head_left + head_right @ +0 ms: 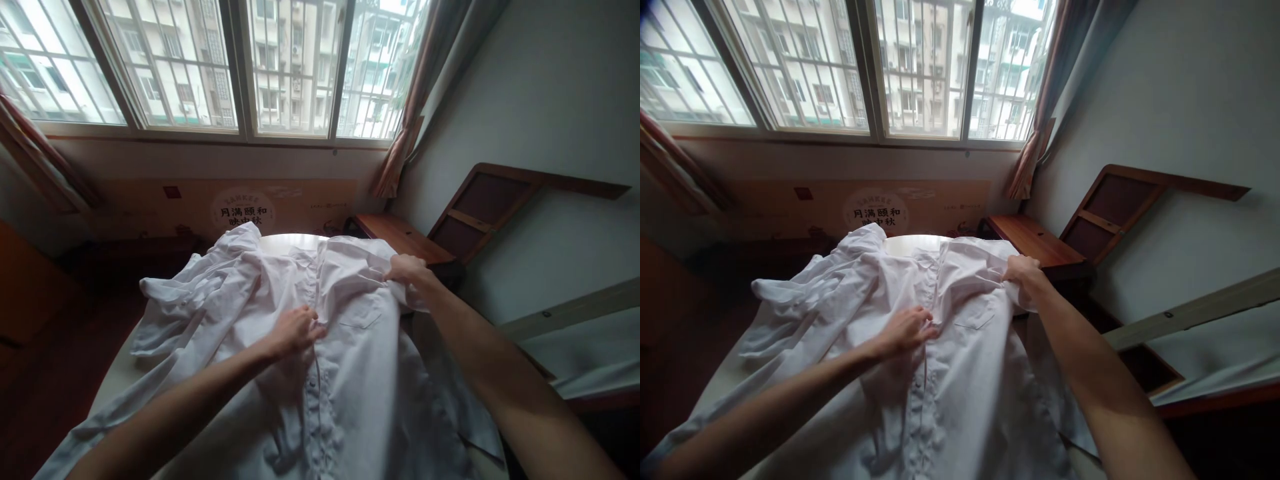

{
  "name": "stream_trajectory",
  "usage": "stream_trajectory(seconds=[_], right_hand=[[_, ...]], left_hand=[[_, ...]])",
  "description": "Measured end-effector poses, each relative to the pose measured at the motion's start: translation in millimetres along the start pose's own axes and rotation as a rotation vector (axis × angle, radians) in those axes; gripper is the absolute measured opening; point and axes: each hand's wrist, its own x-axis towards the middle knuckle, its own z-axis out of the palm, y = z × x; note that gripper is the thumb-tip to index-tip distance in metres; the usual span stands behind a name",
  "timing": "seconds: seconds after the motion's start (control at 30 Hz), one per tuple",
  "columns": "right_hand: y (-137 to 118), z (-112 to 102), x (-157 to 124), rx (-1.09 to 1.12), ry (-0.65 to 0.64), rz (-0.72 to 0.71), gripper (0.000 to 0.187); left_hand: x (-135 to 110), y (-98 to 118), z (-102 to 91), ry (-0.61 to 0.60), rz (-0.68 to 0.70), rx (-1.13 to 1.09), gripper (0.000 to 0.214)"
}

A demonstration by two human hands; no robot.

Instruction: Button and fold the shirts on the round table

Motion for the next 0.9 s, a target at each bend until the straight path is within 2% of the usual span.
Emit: stream_trajectory(seconds=[0.03,0.1,0.17,0.2,0.27,0.33,0.37,0.43,0.5,0.57,0.67,0.77,0.83,0.9], right_hand=[[-6,-5,3,-0.032,-0.002,-0.031,0.037],[-26,-13,8,-0.075,0.027,-0.112,0.051],[-52,-13,14,-0.043,0.110,-0.204,0.063],[-66,-10,18,-0.018,0.140,-0.227,0.066],[-91,5,25,0.025,0.150,-0.253,0.072],[-107,25,32,0.035,0.085,-0.245,0.071],[-111,34,35,0.019,0.036,-0.231,0.067],[-111,50,39,-0.025,-0.043,-0.195,0.050],[-103,59,41,-0.052,-0.073,-0.175,0.032],[-94,60,41,-0.051,-0.066,-0.182,0.023],[-87,52,41,-0.007,0.075,-0.194,0.024],[-95,43,40,0.059,0.263,-0.221,0.033],[-107,41,36,0.078,0.283,-0.267,0.035],[-120,43,31,0.087,0.260,-0.310,0.034]], left_hand=[[10,-10,-12.8,0.039,-0.025,0.026,0.037],[36,-37,-41.2,0.241,-0.104,0.160,0.038],[64,-67,-67.4,0.382,-0.267,0.254,0.043],[77,-82,-77.6,0.349,-0.377,0.269,0.049],[98,-106,-90.4,0.181,-0.518,0.237,0.051],[110,-120,-94.9,0.041,-0.532,0.178,0.040],[113,-123,-95.6,0.015,-0.506,0.153,0.032],[114,-125,-98.0,0.066,-0.427,0.131,0.024],[109,-126,-105.0,0.203,-0.353,0.123,0.024],[99,-128,-117.8,0.333,-0.300,0.105,0.026],[80,-132,-143.0,0.394,-0.320,0.138,0.031],[68,-130,-162.8,0.472,-0.360,0.310,0.041],[69,-129,-166.7,0.546,-0.353,0.430,0.044],[74,-131,-161.3,0.560,-0.350,0.529,0.042]])
